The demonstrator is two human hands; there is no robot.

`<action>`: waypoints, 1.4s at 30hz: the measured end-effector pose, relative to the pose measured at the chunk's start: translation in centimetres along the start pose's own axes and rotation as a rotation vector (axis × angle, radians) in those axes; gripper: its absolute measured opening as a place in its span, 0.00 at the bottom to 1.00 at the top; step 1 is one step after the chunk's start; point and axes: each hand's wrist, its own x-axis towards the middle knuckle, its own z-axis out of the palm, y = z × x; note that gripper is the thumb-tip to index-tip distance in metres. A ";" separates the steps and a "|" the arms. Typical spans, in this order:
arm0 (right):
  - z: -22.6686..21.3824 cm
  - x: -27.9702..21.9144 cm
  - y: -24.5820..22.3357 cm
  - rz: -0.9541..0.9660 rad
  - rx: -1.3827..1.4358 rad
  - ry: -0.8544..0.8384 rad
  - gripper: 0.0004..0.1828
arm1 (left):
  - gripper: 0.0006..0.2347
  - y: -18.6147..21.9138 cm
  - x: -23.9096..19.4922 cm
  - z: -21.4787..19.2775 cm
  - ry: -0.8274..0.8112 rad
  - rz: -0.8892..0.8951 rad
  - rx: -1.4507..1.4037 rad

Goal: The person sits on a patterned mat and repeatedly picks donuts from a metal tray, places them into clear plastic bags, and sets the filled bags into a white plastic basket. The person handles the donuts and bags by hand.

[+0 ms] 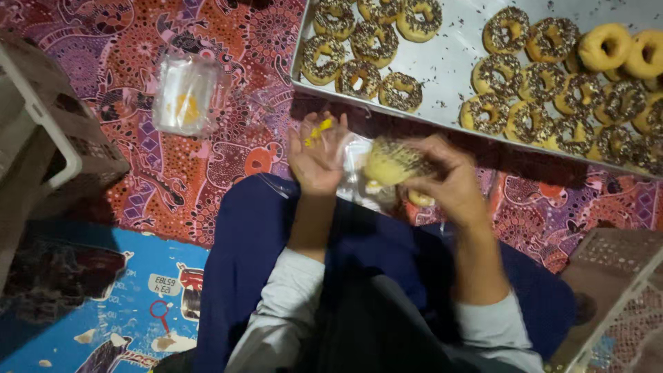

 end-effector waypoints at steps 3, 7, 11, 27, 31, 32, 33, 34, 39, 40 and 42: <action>4.7 -2.4 1.5 -0.135 -0.504 0.106 0.28 | 0.22 -1.9 -1.4 0.6 -0.066 0.064 0.118; 8.6 -2.4 -1.3 -0.502 -0.733 0.339 0.32 | 0.25 -3.6 -2.5 3.4 -0.216 0.034 0.089; 9.8 -1.3 -3.7 -0.438 -0.737 0.369 0.34 | 0.30 -5.7 -6.8 6.5 -0.254 -0.045 0.468; 15.8 -7.1 -3.6 -0.562 -0.540 0.041 0.08 | 0.09 9.1 -19.6 10.2 0.146 0.502 1.763; 18.0 -8.1 -3.4 -1.060 -1.209 -0.017 0.09 | 0.08 10.8 -18.5 9.0 0.204 0.370 1.534; 18.3 -7.4 -3.2 -0.806 -0.962 -0.146 0.07 | 0.08 11.0 -17.9 8.9 0.221 0.370 1.567; 18.4 -6.6 -2.9 -0.552 -0.710 -0.262 0.05 | 0.08 11.2 -17.4 8.8 0.237 0.370 1.600; 18.5 -6.4 -2.5 -0.683 -0.657 -0.249 0.06 | 0.09 11.1 -17.6 8.6 0.271 0.364 1.633; 18.2 -4.5 -1.7 -0.851 -0.493 -0.337 0.19 | 0.10 11.3 -17.9 8.7 0.090 0.343 2.060; 18.0 -4.1 -1.8 -0.796 -0.474 -0.349 0.21 | 0.11 11.3 -18.2 8.8 0.113 0.277 2.043; 17.6 -2.9 -1.8 -0.683 -0.438 -0.369 0.27 | 0.10 11.0 -18.7 9.0 0.133 0.293 1.987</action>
